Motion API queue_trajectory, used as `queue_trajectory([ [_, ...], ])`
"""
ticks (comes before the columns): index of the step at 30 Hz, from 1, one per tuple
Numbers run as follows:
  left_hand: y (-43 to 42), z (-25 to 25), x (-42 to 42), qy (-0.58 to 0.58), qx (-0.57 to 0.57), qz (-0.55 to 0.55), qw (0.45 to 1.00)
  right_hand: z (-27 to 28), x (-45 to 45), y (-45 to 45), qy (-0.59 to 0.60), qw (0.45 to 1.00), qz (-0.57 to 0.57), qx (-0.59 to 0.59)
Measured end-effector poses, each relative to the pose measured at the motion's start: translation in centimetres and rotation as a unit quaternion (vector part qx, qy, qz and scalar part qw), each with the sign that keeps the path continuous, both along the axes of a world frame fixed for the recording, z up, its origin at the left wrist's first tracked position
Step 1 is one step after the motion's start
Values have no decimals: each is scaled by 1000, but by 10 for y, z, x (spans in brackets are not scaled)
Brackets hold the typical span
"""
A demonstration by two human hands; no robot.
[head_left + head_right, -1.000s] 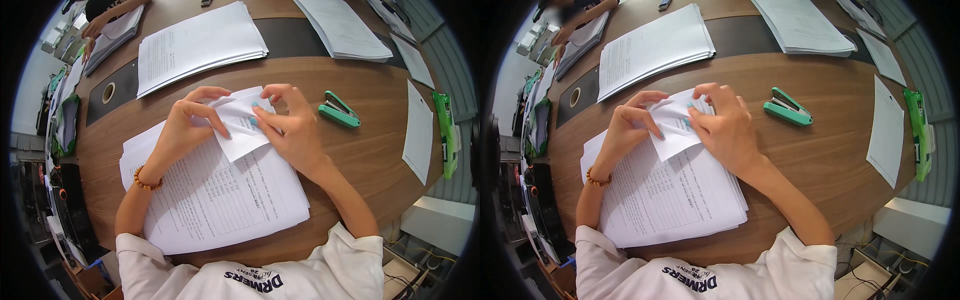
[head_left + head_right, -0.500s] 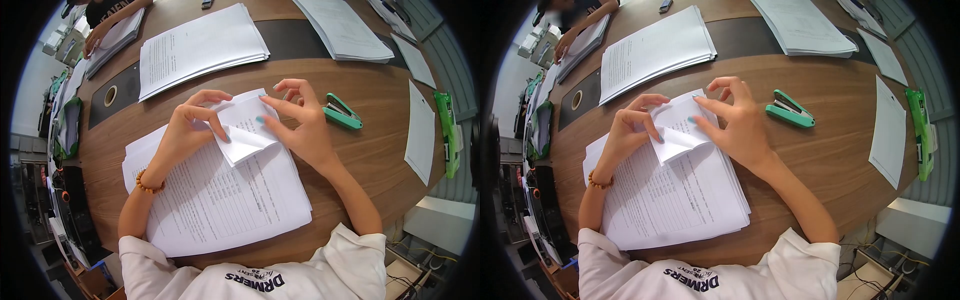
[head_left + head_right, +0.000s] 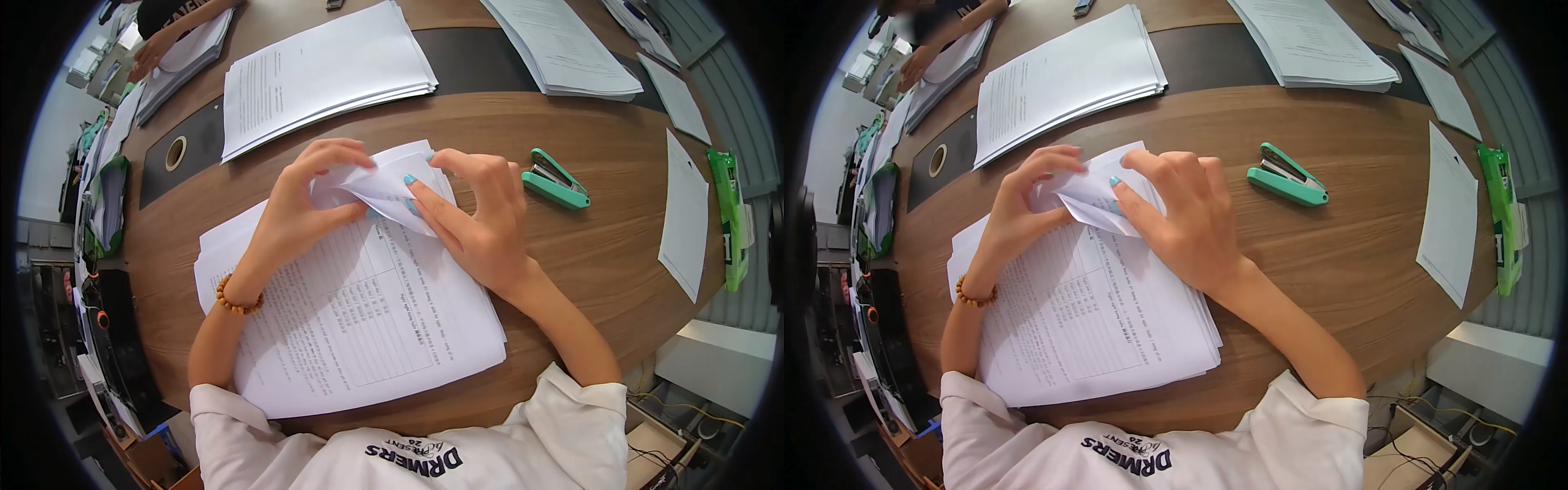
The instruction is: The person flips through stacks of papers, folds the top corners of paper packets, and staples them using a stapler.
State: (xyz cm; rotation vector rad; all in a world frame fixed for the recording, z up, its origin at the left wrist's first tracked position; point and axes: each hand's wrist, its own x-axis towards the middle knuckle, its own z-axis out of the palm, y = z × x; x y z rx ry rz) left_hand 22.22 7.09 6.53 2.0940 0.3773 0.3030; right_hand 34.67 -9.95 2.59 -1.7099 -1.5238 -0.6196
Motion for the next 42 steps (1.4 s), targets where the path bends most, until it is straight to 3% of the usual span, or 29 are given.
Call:
queue_trajectory([
  [3, 5, -8, -3, -30, -21, -47, 998, 0, 1, -1, 18, 999, 24, 12],
  [5, 7, -10, -4, -27, -19, -61, 998, -3, 4, 1, 249, 968, 18, -1],
  [15, 8, -9, -3, -10, -31, -64, 997, -4, 9, 10, 192, 980, 16, -53],
  [23, 8, -10, -4, -30, 15, -68, 997, -4, 8, 6, 38, 998, 33, 34],
  [27, 6, -7, -3, -14, -3, -48, 999, -7, 9, 4, 67, 994, 68, 56],
  [29, 3, -2, -2, -15, -35, -34, 999, -8, 7, 4, 315, 948, 39, 24],
  [31, 4, -3, -3, -16, -69, -20, 997, -7, 10, 7, 312, 949, 41, 17],
  [33, 9, -9, -5, -37, -6, -87, 995, -6, 12, 10, 309, 950, 43, 8],
  [35, 10, -9, -5, -31, -8, -91, 995, -5, 14, 10, 213, 977, 22, -20],
  [40, 6, -4, -5, 4, 17, -75, 997, -8, 10, 13, 169, 985, 25, -24],
  [42, 3, -6, -4, -71, 25, -61, 995, -8, 9, 12, 170, 985, 26, -17],
])
